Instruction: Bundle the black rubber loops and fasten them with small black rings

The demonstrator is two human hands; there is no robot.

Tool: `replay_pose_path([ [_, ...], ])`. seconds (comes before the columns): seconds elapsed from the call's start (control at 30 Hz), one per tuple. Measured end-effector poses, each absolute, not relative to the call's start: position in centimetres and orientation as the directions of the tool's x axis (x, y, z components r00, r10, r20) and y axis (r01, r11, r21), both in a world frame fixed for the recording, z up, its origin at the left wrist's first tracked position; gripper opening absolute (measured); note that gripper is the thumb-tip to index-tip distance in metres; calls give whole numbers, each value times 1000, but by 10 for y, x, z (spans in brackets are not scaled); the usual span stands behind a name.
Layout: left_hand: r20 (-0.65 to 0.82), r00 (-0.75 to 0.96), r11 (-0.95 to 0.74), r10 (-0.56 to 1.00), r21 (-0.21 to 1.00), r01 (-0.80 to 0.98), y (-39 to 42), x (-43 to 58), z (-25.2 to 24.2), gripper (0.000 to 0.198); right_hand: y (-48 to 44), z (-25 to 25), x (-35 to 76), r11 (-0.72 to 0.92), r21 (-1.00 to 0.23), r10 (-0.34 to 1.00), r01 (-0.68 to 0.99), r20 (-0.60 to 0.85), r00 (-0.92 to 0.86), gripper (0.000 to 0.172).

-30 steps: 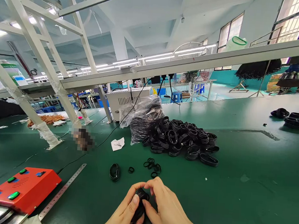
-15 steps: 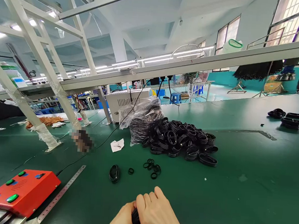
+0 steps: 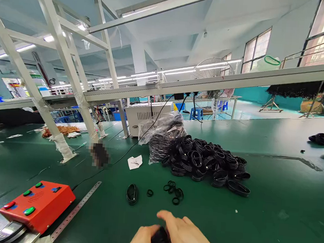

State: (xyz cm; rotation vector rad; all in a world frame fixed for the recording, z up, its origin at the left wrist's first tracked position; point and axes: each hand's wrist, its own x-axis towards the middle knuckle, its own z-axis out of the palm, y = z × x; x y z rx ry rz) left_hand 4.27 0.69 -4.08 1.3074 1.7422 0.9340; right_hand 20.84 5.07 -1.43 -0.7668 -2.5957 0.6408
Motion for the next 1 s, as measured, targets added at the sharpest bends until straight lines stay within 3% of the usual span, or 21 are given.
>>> replay_pose_path([
  [0.07,-126,-244,206,962,918,338,12,32,-33,13,63,1,202,664,-603,653,441,182,-735,47],
  [0.17,-105,-380,193,919,960,201,20,15,-25,31,85,8,169,625,-604,729,494,226,-647,20],
  [0.33,-64,-513,110,856,992,60,26,-2,-18,51,108,-10,107,559,-651,797,514,251,-549,14],
  [0.6,-64,-532,51,844,998,-39,29,-3,-22,64,107,-21,130,361,-867,871,343,182,-455,15],
  [0.83,-70,-450,39,890,996,-78,27,11,-30,54,82,-17,133,148,-984,782,95,58,-621,45],
  [1.0,-74,-441,39,894,995,-89,27,8,-29,50,76,-8,145,-56,-996,678,-63,9,-735,47],
])
